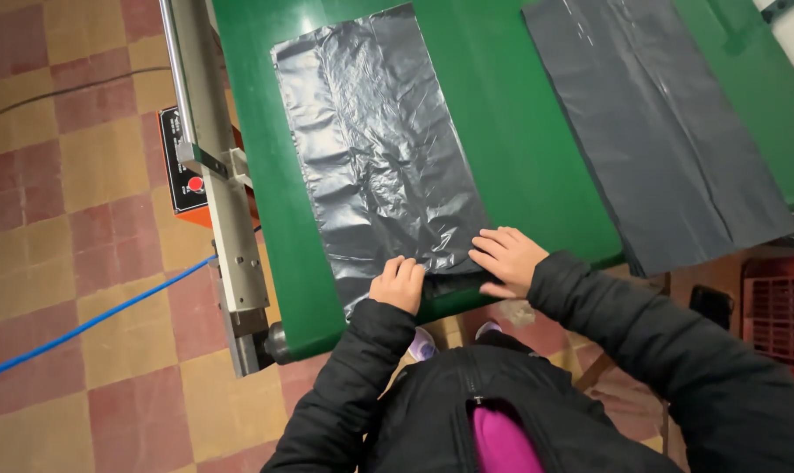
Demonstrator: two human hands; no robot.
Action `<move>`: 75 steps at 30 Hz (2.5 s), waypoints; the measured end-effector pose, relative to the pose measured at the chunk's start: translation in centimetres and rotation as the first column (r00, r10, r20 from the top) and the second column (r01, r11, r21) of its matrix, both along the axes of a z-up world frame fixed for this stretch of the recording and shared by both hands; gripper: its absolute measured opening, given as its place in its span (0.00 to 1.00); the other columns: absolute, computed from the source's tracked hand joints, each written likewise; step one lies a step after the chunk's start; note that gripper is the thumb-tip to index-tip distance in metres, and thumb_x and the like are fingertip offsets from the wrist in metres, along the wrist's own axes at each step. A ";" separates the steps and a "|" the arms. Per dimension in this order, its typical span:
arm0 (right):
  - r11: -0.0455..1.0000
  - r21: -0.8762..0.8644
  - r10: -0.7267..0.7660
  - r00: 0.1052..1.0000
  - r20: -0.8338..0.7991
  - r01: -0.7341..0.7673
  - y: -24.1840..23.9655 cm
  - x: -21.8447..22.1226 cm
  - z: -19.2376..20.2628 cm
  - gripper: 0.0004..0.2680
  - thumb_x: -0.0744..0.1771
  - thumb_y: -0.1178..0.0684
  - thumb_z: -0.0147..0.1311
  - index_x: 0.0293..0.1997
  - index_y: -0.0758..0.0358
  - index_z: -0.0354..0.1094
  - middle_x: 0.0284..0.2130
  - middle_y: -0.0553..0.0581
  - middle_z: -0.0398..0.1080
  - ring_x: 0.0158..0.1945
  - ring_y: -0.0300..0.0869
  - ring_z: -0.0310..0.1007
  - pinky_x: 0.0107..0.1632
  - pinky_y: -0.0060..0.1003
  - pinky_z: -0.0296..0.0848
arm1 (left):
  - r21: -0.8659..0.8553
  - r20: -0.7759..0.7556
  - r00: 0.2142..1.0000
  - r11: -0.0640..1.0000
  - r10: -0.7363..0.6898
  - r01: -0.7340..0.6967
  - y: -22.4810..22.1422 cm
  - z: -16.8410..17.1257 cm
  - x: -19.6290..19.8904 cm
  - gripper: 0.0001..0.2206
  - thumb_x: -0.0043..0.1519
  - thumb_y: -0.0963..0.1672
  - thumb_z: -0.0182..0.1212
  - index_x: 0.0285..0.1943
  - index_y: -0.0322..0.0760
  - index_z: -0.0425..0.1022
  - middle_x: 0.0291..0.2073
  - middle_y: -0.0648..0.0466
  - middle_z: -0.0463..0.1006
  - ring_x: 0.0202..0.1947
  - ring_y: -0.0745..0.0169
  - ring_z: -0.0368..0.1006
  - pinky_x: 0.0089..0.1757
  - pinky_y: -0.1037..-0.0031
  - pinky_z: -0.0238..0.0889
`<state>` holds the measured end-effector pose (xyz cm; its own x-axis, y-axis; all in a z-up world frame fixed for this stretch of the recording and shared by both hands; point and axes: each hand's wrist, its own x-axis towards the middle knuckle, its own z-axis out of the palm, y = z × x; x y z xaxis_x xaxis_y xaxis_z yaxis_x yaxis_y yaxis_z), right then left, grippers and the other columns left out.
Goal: Fold black plastic bags and place them into a storage crate.
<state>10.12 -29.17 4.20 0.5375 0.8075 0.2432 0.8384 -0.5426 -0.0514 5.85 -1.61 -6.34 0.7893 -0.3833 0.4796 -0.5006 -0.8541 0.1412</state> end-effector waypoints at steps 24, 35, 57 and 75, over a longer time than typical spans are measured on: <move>0.986 0.132 0.138 0.932 -0.336 -0.098 -5.3 2.5 0.0 0.13 0.55 0.53 0.62 0.39 0.58 0.69 0.34 0.56 0.72 0.36 0.53 0.71 0.39 0.46 0.67 | 0.075 -0.320 0.941 0.993 0.109 -0.090 6.4 9.2 -6.2 0.14 0.50 0.43 0.69 0.45 0.44 0.77 0.39 0.59 0.80 0.42 0.55 0.75 0.32 0.64 0.67; 0.876 0.370 -0.003 0.768 -0.641 0.311 -5.3 26.4 -0.9 0.06 0.64 0.57 0.55 0.40 0.65 0.70 0.30 0.59 0.72 0.34 0.48 0.74 0.40 0.40 0.71 | -0.620 -0.484 0.874 0.719 -0.035 -0.314 9.1 6.3 23.7 0.09 0.62 0.44 0.66 0.46 0.34 0.75 0.31 0.44 0.79 0.34 0.49 0.76 0.38 0.66 0.69; 0.920 0.220 -0.273 0.933 -0.233 0.324 2.9 32.4 0.5 0.08 0.62 0.56 0.62 0.41 0.60 0.69 0.37 0.57 0.70 0.45 0.55 0.69 0.47 0.50 0.67 | -0.754 -0.652 0.687 0.361 -0.320 -0.548 2.4 -4.1 24.9 0.32 0.63 0.61 0.49 0.65 0.39 0.69 0.53 0.50 0.78 0.52 0.53 0.78 0.49 0.69 0.71; 0.871 0.405 -0.176 0.947 -0.269 0.277 5.1 13.9 4.4 0.21 0.62 0.52 0.55 0.60 0.71 0.66 0.63 0.69 0.64 0.70 0.62 0.57 0.70 0.57 0.54 | -0.044 -0.109 0.945 0.949 0.307 -0.313 -3.0 11.5 16.9 0.26 0.55 0.48 0.61 0.62 0.32 0.70 0.64 0.40 0.70 0.67 0.33 0.59 0.61 0.38 0.47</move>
<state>24.00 -24.03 8.55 0.7726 0.4972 0.3950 0.6349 -0.5970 -0.4904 22.71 -4.56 5.20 0.9094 -0.0853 0.4072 -0.1933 -0.9533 0.2321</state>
